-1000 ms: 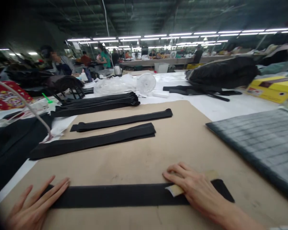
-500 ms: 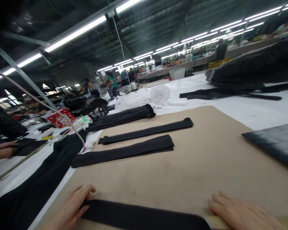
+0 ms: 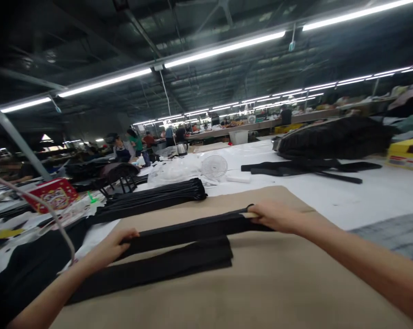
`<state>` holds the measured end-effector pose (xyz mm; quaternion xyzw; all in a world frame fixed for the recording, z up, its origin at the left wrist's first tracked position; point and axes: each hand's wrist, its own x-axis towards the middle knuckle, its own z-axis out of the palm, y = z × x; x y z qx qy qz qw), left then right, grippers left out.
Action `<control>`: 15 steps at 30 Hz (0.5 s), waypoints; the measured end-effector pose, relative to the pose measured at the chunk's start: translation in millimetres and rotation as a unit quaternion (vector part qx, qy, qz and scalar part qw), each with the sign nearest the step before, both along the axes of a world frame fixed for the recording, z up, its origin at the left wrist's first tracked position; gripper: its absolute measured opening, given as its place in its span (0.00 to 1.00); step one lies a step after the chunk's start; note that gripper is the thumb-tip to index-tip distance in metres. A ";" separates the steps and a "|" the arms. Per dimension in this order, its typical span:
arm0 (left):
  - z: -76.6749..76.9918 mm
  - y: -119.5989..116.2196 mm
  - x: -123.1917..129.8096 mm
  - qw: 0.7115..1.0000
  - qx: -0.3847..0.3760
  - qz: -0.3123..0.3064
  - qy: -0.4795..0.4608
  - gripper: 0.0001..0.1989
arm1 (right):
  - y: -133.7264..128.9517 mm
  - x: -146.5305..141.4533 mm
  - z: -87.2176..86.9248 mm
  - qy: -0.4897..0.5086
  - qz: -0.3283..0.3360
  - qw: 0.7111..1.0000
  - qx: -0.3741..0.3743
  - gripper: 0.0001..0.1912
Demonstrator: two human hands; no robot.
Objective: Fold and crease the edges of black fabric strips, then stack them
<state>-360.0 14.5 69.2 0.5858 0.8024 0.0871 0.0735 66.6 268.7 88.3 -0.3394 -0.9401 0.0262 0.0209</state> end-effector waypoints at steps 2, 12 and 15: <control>-5.9 24.5 -16.6 0.999 -0.006 0.011 0.030 0.20 | 19.5 -24.7 -8.3 -0.023 0.002 1.000 0.015 0.06; -70.1 74.2 -19.7 0.985 0.011 0.026 0.172 0.29 | 31.5 -62.0 -56.3 0.013 0.008 0.999 0.052 0.15; -89.7 73.4 8.7 0.985 0.040 -0.072 0.152 0.30 | 6.7 -34.5 -44.5 0.028 -0.027 0.998 0.054 0.13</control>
